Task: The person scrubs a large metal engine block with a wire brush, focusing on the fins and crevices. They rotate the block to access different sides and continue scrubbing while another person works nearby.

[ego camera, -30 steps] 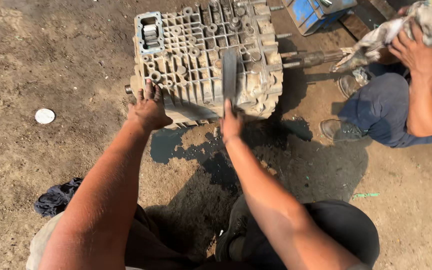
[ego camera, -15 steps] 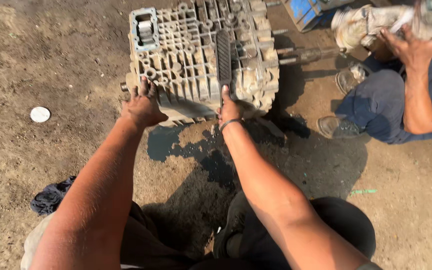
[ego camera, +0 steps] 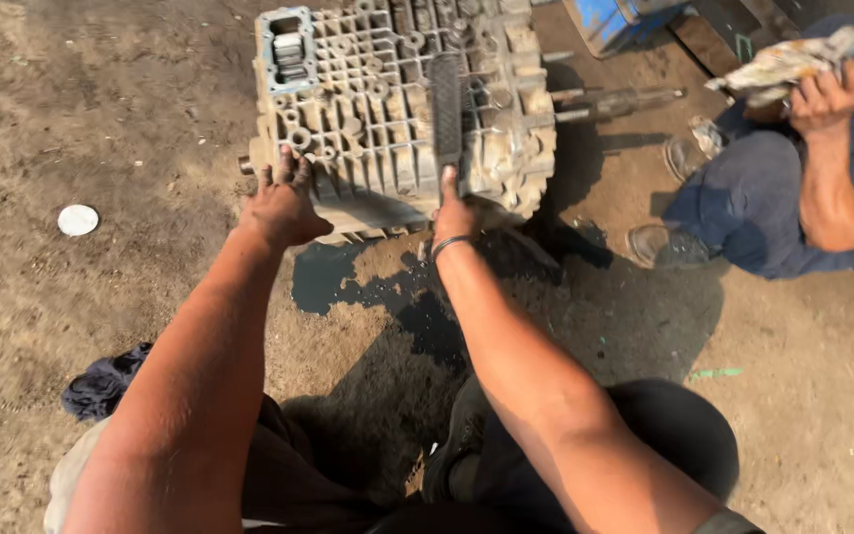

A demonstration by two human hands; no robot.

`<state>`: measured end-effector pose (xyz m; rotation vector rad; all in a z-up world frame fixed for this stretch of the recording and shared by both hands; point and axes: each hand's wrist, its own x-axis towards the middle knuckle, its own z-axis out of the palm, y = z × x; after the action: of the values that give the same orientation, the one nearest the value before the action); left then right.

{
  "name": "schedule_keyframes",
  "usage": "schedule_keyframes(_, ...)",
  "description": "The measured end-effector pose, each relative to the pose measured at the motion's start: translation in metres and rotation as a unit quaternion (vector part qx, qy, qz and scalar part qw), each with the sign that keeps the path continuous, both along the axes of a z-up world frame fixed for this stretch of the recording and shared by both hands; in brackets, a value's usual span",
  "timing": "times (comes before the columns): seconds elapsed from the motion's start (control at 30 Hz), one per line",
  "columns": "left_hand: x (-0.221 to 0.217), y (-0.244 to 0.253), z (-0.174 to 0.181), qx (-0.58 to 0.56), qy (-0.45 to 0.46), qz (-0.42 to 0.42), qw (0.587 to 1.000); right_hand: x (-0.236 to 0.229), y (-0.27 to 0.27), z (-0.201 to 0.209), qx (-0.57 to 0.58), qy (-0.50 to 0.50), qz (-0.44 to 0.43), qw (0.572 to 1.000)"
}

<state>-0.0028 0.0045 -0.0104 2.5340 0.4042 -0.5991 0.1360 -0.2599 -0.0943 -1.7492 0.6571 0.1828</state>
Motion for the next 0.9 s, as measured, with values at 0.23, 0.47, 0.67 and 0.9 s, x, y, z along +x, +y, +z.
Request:
schedule_keyframes(0.23,0.004,-0.001,-0.005,-0.006,0.008,-0.001,1.000,-0.058,-0.071,-0.053,-0.108,-0.352,0.123,0.921)
schedule_keyframes(0.47,0.003,-0.001,-0.005,0.010,-0.011,0.000,1.000,0.009,-0.005,-0.023,-0.068,-0.089,-0.042,0.993)
schedule_keyframes(0.67,-0.002,-0.004,0.011,0.002,0.015,-0.009,1.000,-0.067,-0.082,-0.060,-0.145,-0.164,0.089,0.972)
schedule_keyframes(0.9,0.000,-0.003,0.004,-0.012,0.003,-0.007,1.000,0.011,-0.002,-0.021,0.031,-0.047,0.000,0.998)
